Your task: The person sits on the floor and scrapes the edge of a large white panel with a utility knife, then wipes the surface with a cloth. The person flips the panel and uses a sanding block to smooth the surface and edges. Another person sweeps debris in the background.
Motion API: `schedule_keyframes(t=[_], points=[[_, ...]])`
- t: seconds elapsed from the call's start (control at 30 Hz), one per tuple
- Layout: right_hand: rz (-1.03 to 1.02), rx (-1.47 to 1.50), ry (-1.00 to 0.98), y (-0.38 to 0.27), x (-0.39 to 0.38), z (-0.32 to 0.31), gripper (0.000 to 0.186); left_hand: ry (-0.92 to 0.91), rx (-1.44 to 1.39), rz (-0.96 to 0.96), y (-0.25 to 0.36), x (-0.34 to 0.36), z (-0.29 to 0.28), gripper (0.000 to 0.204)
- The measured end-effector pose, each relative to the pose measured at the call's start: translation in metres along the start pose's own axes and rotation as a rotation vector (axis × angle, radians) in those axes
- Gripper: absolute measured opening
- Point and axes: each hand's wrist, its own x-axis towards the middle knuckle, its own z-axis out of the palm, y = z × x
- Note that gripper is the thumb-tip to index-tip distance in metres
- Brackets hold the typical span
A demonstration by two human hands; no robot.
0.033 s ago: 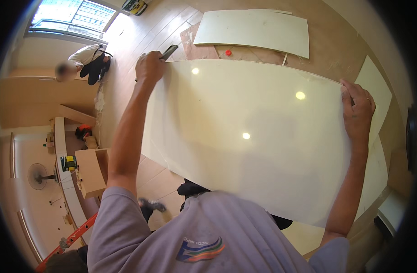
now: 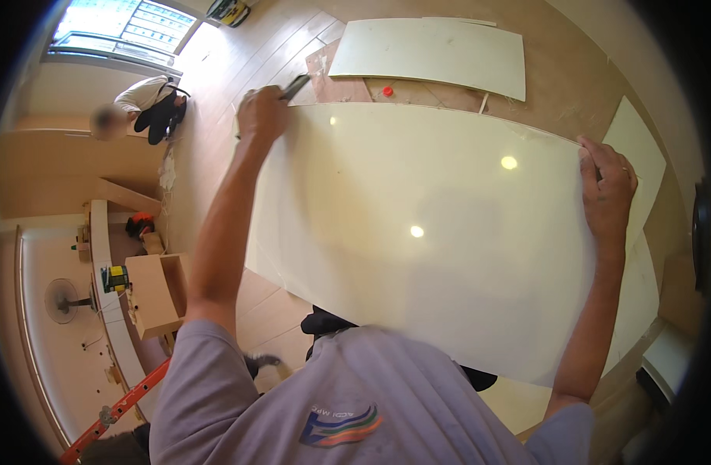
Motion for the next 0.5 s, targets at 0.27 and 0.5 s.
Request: schedule_keyframes(t=[0.27, 0.5], points=[[0.025, 0.002, 0.029, -0.014, -0.005, -0.001, 0.024, 0.222, -0.320, 0.560, 0.276, -0.081, -0.024, 0.019], [0.086, -0.159, 0.212, 0.034, -0.018, -0.013, 0.029, 0.089, -0.254, 0.260, 0.143, -0.044, -0.001, 0.022]])
